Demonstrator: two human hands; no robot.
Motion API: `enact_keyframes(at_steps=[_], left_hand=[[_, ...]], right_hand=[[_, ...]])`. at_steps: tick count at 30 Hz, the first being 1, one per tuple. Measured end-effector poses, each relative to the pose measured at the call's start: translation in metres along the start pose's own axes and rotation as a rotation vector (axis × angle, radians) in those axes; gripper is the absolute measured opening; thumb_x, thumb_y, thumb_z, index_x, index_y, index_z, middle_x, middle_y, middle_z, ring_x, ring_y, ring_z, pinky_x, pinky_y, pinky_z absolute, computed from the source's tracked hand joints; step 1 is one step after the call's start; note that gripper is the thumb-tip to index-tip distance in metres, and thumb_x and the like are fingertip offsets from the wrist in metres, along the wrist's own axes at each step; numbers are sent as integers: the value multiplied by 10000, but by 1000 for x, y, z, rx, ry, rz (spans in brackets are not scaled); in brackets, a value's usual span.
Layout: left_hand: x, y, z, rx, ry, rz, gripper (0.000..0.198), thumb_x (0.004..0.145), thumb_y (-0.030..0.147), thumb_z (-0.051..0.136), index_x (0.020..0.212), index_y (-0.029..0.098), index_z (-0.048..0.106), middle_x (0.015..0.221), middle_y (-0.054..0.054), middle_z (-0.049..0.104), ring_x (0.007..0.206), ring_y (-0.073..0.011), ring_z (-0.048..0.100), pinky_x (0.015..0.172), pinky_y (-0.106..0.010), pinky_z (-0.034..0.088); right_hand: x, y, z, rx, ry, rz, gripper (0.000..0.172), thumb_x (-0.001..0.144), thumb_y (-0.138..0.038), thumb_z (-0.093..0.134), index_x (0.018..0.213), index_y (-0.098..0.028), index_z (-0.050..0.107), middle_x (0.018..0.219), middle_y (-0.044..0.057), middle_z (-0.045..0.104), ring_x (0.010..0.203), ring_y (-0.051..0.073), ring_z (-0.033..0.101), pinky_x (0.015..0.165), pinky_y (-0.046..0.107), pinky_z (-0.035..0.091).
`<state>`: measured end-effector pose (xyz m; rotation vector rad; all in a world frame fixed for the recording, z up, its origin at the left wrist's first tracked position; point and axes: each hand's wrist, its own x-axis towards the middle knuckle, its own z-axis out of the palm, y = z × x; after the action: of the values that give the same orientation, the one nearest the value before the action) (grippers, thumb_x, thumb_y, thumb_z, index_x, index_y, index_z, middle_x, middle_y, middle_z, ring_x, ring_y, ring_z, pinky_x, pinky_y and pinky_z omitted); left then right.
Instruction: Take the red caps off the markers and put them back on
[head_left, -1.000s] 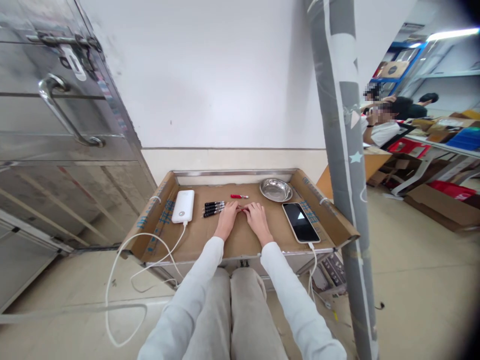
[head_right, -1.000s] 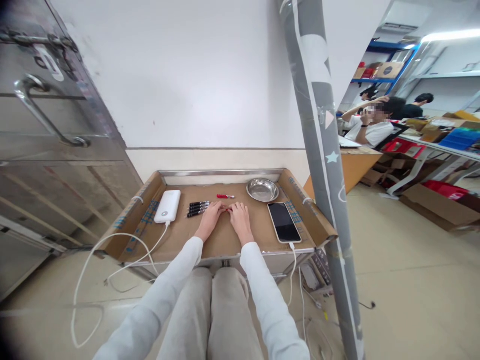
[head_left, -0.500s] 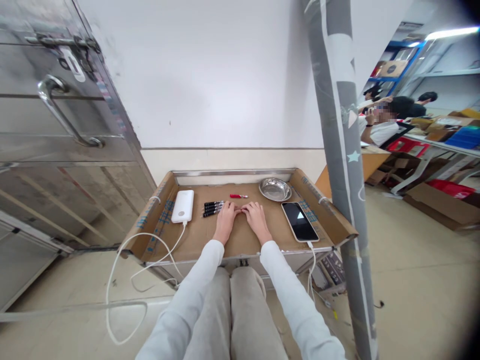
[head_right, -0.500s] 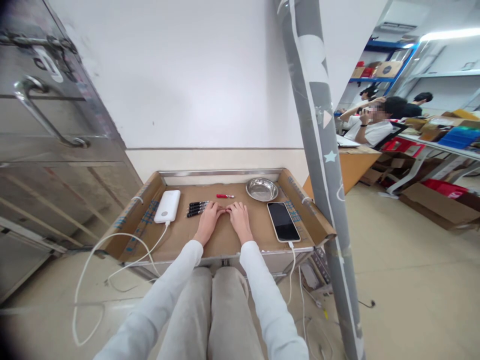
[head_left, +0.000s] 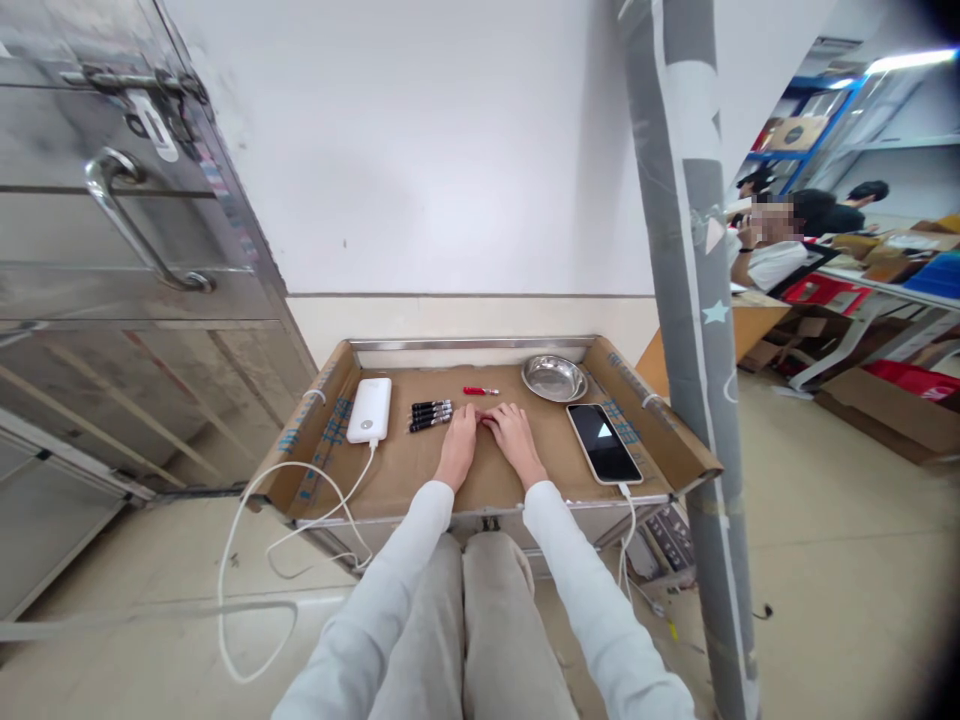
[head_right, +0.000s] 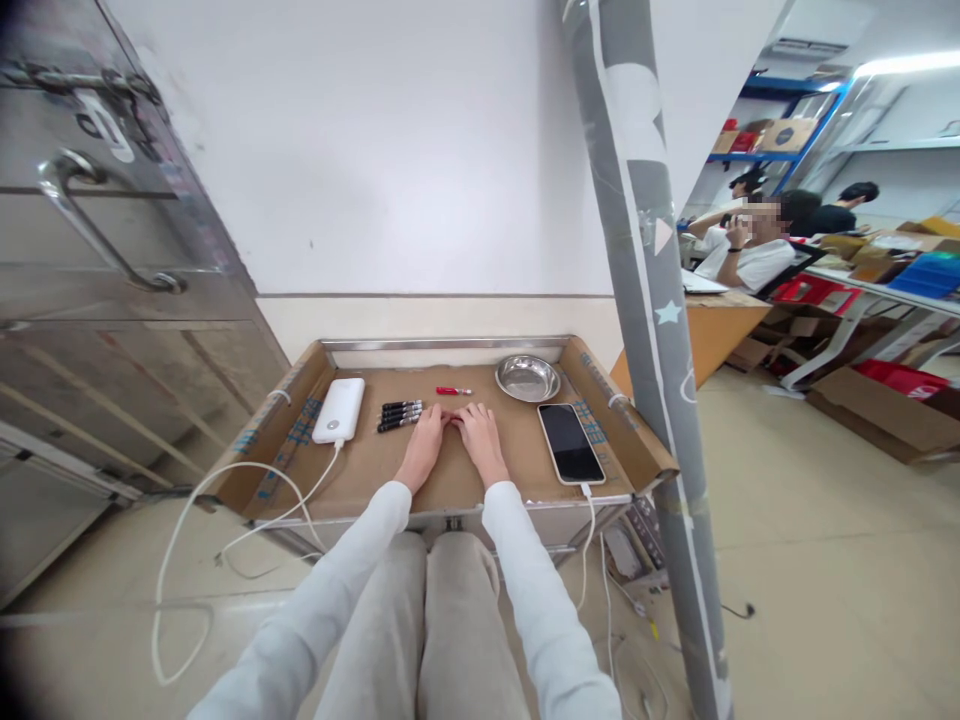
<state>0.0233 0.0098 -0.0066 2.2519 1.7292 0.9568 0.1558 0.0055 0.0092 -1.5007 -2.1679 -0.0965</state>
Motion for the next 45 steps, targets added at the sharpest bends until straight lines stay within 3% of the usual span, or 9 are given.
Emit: enact_keyframes(at_steps=[8,12,17,22,29,34,37,41,45], left_hand=[[29,14,17,35,95,120,460,840,48,331,1287,125,411,1383,-179,419,1299,-235,383,1037,-433,343],[35,17,18,103,43,122,338,883,108,341,1182,131,497,1246,-172,532,1220,-260,448,1003,-446,346],[4,14,5,245,-7,168,227,936,255,351,964,146,548,980,-119,580,951,-243,540,874,-401,405],[-19,6,-10,218,55,104,228,945,249,350,1033,140,530,987,-108,573,912,-218,547,816,-341,423],[-15,9,-16,178,90,84,225,932,172,349,1065,148,529,1010,-105,590,948,-220,560,853,-355,426],[-24,11,-23,-3,130,-45,232,948,203,322,1079,168,511,1033,-93,584,876,-177,591,771,-293,449],[-32,12,-29,24,259,-115,219,943,243,348,1046,169,527,1006,-104,597,905,-206,571,818,-335,437],[-36,9,-34,169,324,-207,222,914,169,348,1006,155,549,1004,-141,592,976,-267,521,872,-426,408],[-32,7,-34,118,232,-131,338,843,15,285,1003,154,549,1074,-139,551,987,-237,529,872,-391,425]], right_hand=[[-4,-2,-7,-59,186,213,275,951,-273,365,1007,-207,627,943,80,603,911,206,489,780,314,315],[-6,-1,-7,-44,224,241,307,962,-297,339,1011,-195,625,954,87,616,913,202,499,802,304,319],[-13,-2,-7,23,224,224,308,968,-294,329,1031,-193,613,972,76,650,900,193,530,812,299,332],[-17,-5,-8,48,206,184,306,962,-286,346,1016,-192,632,980,84,671,888,194,558,807,304,341],[-16,-11,-12,56,136,91,285,942,-238,364,1048,-190,624,1015,87,678,916,197,586,854,325,385],[-16,-18,-17,228,21,-115,539,889,-177,366,1420,-218,278,1262,50,583,1099,156,558,920,295,429],[-18,-18,-13,216,9,-87,623,880,-183,359,1463,-179,139,1328,74,529,1178,157,513,947,305,427],[-25,-15,-4,86,9,99,505,899,-217,350,1389,-99,333,1316,160,521,1197,211,496,979,364,392],[-39,-13,-3,3,-9,166,422,925,-250,318,1300,-132,471,1373,132,471,1274,216,411,1037,394,316]])
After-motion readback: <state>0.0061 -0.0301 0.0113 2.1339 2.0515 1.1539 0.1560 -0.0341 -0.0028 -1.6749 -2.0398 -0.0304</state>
